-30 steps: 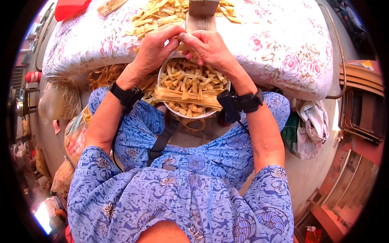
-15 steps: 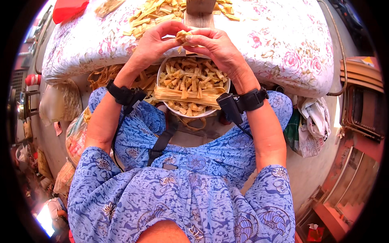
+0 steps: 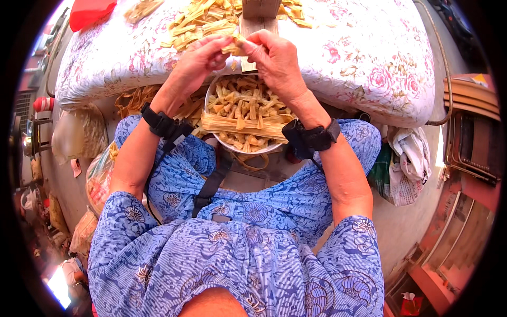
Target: The person prepares corn husks by stripping them into narrower sections using a small wooden jig with a blade, then rolling and grouping the husks into a bowl.
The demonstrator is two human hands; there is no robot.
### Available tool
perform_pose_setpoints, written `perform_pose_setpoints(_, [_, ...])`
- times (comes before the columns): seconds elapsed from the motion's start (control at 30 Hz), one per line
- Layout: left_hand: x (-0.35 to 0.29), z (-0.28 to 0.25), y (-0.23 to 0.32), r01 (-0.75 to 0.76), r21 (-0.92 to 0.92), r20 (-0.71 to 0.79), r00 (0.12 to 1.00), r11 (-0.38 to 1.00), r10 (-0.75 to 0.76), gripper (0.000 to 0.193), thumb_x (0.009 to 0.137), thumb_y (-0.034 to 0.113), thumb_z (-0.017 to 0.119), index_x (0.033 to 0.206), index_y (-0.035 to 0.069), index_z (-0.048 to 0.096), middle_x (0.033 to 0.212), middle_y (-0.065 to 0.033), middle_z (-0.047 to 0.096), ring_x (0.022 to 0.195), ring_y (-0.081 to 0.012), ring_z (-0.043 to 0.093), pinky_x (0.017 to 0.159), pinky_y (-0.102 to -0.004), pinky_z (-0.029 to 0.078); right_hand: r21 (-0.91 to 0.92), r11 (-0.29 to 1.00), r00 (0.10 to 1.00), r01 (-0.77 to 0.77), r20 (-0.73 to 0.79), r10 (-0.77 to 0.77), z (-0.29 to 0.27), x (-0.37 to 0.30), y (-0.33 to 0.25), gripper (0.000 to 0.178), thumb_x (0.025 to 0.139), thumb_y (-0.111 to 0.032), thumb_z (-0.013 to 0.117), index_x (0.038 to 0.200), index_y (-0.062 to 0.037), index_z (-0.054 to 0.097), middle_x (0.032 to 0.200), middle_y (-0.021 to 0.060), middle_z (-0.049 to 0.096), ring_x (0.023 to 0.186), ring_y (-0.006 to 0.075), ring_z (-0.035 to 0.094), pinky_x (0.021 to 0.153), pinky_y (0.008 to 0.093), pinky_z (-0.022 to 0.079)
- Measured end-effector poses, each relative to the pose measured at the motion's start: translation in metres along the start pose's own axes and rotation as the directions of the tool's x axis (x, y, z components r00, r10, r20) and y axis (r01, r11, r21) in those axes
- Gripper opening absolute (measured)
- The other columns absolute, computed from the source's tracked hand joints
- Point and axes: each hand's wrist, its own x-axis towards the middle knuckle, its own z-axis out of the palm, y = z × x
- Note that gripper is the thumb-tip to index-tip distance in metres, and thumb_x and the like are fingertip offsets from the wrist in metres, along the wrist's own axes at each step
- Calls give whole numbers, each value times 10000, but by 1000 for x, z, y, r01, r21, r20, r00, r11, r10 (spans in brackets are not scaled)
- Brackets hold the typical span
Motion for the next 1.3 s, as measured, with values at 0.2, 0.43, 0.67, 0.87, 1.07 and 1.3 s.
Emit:
perform_pose_setpoints(0.2, [-7, -19, 27, 52, -697, -55, 991, 715, -126, 225, 917, 172, 460, 1038, -17, 473, 608, 23, 287, 514, -51, 265, 454, -168, 254, 310, 924, 972, -223, 144, 187, -25, -1, -2, 159, 852, -202, 589, 814, -47, 593, 598, -45, 499, 448, -8, 364, 390, 140, 288])
perform_pose_setpoints(0.43, [-15, -15, 21, 179, -477, 109, 983, 860, -144, 447, 822, 299, 611, 1148, 47, 438, 838, -23, 514, 653, -47, 447, 525, -138, 358, 544, 793, 961, -273, 190, 200, -26, -1, 6, 140, 845, -179, 597, 859, -40, 589, 659, -28, 512, 507, 5, 391, 423, 139, 308])
perform_pose_setpoints(0.67, [-3, 6, 10, 41, -29, 76, 996, 999, -39, 93, 806, 112, 607, 878, 63, 573, 652, 33, 494, 547, -17, 418, 477, -145, 335, 423, 830, 928, -364, 239, 286, -20, -3, 9, 139, 830, -169, 613, 858, -34, 599, 693, -19, 538, 551, 13, 430, 443, 140, 329])
perform_pose_setpoints(0.87, [9, 3, 12, -1, -251, -172, 984, 968, -43, 107, 771, 74, 633, 792, 11, 549, 642, 8, 503, 480, -14, 372, 437, -147, 289, 483, 810, 942, -334, 139, 306, -32, 1, 5, 112, 814, -124, 617, 828, -14, 605, 633, 6, 548, 470, 16, 401, 397, 149, 288])
perform_pose_setpoints(1.07, [38, 3, 8, -18, -200, -204, 979, 980, -23, 96, 783, 112, 635, 806, 35, 581, 684, -5, 562, 537, -24, 462, 505, -155, 378, 298, 927, 970, -228, -7, 241, -46, 31, 22, 106, 806, -132, 622, 850, -36, 618, 666, 1, 572, 537, 28, 463, 465, 157, 359])
perform_pose_setpoints(1.3, [81, -8, -11, -67, -104, -217, 975, 992, 43, 108, 815, 128, 614, 872, 42, 583, 756, -31, 600, 617, -64, 545, 572, -167, 453, 138, 990, 984, -26, -169, 50, -47, 70, 61, 86, 791, -89, 616, 834, -15, 624, 647, -19, 567, 564, 34, 490, 514, 171, 415])
